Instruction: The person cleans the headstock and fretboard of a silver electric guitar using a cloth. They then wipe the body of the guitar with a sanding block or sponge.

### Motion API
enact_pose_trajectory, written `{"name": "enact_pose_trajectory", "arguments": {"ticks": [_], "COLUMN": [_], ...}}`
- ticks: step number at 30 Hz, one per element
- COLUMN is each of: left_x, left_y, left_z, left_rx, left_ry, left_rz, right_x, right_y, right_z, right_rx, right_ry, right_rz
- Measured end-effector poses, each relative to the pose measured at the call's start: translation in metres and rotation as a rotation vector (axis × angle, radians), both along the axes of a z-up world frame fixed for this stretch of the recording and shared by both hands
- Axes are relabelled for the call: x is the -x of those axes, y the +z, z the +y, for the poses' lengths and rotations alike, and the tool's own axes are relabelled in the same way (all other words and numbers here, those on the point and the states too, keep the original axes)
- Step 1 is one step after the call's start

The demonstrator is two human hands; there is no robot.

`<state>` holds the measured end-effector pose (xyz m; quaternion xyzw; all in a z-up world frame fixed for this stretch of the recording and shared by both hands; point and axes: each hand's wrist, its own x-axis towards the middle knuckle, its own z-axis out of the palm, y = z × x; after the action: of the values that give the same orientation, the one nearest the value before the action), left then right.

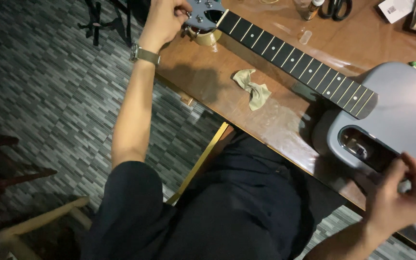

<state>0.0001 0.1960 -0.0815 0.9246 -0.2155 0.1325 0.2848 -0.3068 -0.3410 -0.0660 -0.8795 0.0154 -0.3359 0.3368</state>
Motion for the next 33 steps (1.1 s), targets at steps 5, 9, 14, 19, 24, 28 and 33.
{"name": "enact_pose_trajectory", "arguments": {"ticks": [5,9,14,19,24,28,33], "left_x": [0.006,0.014,0.034,0.034,0.056,0.056,0.049], "left_y": [-0.001,-0.011,-0.036,-0.070,-0.066,-0.084,-0.079], "left_z": [-0.004,-0.010,-0.004,0.000,-0.028,-0.037,-0.055], "left_rx": [0.025,0.120,0.355,0.502,0.442,0.473,0.459], "left_ry": [0.066,0.101,0.424,0.785,0.758,0.649,0.469], "left_rz": [-0.052,-0.075,-0.140,0.108,0.077,0.029,-0.008], "right_x": [-0.086,-0.161,-0.184,-0.184,-0.178,-0.171,-0.170], "right_y": [0.061,0.022,-0.004,0.004,0.017,0.036,0.046], "right_z": [0.064,0.078,0.072,0.073,0.076,0.078,0.076], "right_rx": [0.239,0.762,0.530,0.353,0.303,0.264,0.276], "right_ry": [0.287,0.243,0.353,0.440,0.469,0.435,0.421], "right_rz": [0.172,0.337,0.371,0.392,0.373,0.389,0.359]}}
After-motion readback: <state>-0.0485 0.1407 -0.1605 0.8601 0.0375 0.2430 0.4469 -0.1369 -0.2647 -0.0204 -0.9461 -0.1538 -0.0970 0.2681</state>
